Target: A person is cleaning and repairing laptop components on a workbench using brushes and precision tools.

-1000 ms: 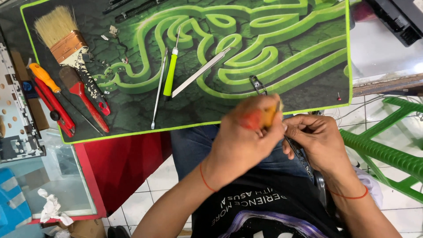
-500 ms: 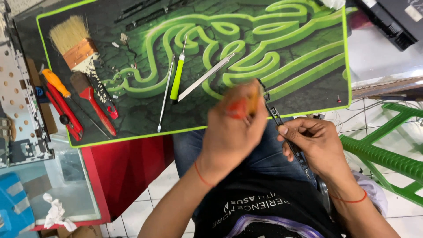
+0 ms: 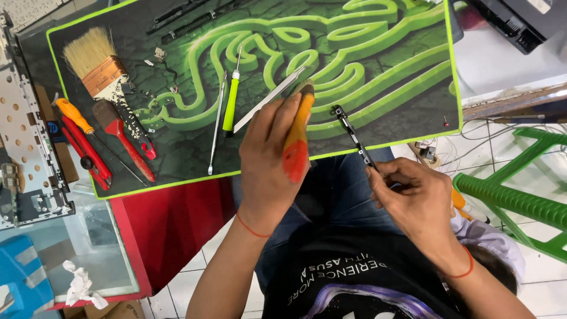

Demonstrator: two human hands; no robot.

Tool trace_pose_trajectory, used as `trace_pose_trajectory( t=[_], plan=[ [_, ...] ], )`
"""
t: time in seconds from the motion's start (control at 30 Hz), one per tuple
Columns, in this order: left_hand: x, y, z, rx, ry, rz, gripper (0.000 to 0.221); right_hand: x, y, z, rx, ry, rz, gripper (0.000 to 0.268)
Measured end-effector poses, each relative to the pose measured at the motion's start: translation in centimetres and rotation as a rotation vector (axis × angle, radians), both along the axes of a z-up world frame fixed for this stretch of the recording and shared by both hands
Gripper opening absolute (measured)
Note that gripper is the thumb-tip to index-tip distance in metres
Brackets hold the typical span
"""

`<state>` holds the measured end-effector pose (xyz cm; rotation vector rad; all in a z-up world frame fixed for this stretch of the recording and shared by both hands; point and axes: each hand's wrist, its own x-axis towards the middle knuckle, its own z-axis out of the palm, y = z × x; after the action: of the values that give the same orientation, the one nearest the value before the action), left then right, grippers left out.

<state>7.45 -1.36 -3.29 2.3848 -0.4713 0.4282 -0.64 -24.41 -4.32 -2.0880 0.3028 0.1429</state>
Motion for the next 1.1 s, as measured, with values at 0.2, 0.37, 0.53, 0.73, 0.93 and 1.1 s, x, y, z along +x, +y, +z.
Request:
trace_pose_trajectory(
  t=[0.2, 0.37, 0.53, 0.73, 0.93, 1.1],
  plan=[
    [-0.1, -0.7, -1.1, -0.08, 0.063, -0.101, 0.041, 0.2, -0.4, 0.3, 0.004, -0.037, 0.05, 0.016],
    [-0.2, -1.7, 0.0, -0.172, 0.067, -0.182, 0.033, 0.2, -0.5, -0.6, 0.089, 0.056, -0.006, 0.017],
    [0.3, -2.7, 0.9, -0.187, -0.043, -0.057, 0.024, 1.4, -1.6, -1.4, 0.358, 0.177, -0.035, 0.02],
    [1.4, -0.2, 2.9, 0.099, 0.117, -0.262, 0.033, 1.6, -2.4, -1.7, 0.543, 0.223, -0.017, 0.023],
    [1.6, 0.2, 3.5, 0.315, 0.052, -0.403, 0.042, 2.2, -2.9, -3.1, 0.629, 0.256, -0.097, 0.016],
    [0.5, -1.4, 4.4, 0.165, 0.123, -0.574, 0.028, 2.4, -3.1, -3.2, 0.646, 0.244, -0.049, 0.017]
  ],
)
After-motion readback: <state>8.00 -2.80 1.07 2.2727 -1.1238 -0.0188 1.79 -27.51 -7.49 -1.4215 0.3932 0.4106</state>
